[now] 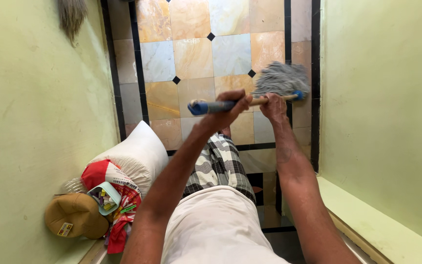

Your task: The person mops a tiled floor using a string mop, moving back and forth across the room. They navigate around a water dispenser, a plastic stool, and a large sack of goods while cleaning the floor surface.

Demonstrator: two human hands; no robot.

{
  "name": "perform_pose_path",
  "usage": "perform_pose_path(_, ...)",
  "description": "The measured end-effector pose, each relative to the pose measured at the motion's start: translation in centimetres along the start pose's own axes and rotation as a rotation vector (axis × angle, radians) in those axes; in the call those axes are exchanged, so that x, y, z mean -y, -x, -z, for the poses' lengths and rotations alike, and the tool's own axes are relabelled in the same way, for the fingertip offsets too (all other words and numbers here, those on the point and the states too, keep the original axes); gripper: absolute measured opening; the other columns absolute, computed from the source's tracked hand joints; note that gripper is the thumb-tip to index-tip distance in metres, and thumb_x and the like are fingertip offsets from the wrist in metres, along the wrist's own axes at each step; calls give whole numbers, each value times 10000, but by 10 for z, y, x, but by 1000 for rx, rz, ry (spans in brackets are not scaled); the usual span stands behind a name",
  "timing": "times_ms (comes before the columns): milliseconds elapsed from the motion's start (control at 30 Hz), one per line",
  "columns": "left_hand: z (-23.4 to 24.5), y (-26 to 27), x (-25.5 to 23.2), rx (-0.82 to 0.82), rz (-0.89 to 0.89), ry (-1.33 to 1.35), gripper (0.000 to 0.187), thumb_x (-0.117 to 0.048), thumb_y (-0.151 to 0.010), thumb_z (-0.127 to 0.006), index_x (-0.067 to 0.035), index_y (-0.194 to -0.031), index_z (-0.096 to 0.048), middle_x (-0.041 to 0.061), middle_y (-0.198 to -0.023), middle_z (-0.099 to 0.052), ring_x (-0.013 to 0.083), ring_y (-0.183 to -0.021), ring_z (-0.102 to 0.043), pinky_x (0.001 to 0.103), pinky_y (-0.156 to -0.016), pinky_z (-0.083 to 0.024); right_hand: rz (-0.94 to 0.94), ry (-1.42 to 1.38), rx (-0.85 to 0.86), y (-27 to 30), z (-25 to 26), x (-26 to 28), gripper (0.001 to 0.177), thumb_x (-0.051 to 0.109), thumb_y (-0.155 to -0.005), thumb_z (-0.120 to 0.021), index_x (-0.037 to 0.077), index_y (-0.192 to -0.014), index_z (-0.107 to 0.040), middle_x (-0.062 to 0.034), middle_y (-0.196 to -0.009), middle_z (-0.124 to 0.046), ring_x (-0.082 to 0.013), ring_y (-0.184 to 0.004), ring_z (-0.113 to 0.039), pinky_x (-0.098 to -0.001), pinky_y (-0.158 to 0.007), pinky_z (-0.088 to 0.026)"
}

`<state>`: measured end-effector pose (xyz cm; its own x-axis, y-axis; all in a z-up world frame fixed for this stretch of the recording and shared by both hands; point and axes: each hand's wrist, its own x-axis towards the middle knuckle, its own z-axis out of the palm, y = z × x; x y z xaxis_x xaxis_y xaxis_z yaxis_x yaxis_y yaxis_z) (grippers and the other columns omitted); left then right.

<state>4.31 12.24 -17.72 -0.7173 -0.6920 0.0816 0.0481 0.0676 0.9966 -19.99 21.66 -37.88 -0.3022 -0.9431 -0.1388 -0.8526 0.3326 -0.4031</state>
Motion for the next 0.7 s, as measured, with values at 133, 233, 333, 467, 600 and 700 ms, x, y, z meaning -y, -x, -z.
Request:
perform_pose_path(133, -13, 30, 13, -13, -1, 23, 320, -256, -1100, -593, -87, -828, -585, 27, -689, -572, 87, -554, -497, 274, -458, -456, -57, 59, -130, 23, -37, -9, 244, 275, -931, -697, 64, -807, -684, -156, -737, -653, -348, -673, -650, -493, -635, -541)
perform_pose_path(233, 9, 45, -16, -14, -26, 17, 286, -241, -1088, -590, -86, -849, -612, 20, -693, -572, 68, -537, -516, 253, -442, -462, -94, -27, -124, 29, -55, 30, 218, 266, -941, -682, 83, -822, -684, -141, -756, -660, -334, -698, -657, -481, -665, -545)
perform_pose_path(333, 51, 59, -72, -33, 23, -18, 223, -219, -1064, -596, -71, -921, -683, 17, -708, -605, 63, -530, -524, 237, -432, -443, -94, -144, -68, 29, -76, 90, 231, 295, -967, -675, 116, -826, -710, -128, -770, -689, -323, -734, -678, -468, -686, -555)
perform_pose_path(467, 100, 82, -160, -168, 165, -184, 255, -230, -1069, -625, -49, -903, -694, 4, -705, -622, 59, -597, -565, 244, -522, -465, 11, -376, -56, 16, -96, 197, 254, 335, -985, -640, 114, -883, -712, -98, -787, -722, -262, -711, -721, -416, -703, -595)
perform_pose_path(600, 122, 109, -217, -324, 206, -240, 289, -213, -1074, -665, -18, -860, -655, 25, -700, -595, 66, -640, -550, 256, -572, -456, 99, -486, 100, 23, -109, 305, 256, 333, -984, -640, 79, -987, -671, -97, -788, -704, -221, -667, -722, -363, -631, -611)
perform_pose_path(700, 133, 121, -233, -353, 204, -324, 297, -197, -1079, -663, -8, -850, -646, 47, -686, -564, 87, -608, -489, 282, -550, -407, 194, -586, 248, 33, -116, 370, 229, 316, -981, -649, 90, -977, -678, -91, -794, -710, -205, -659, -715, -351, -618, -610)
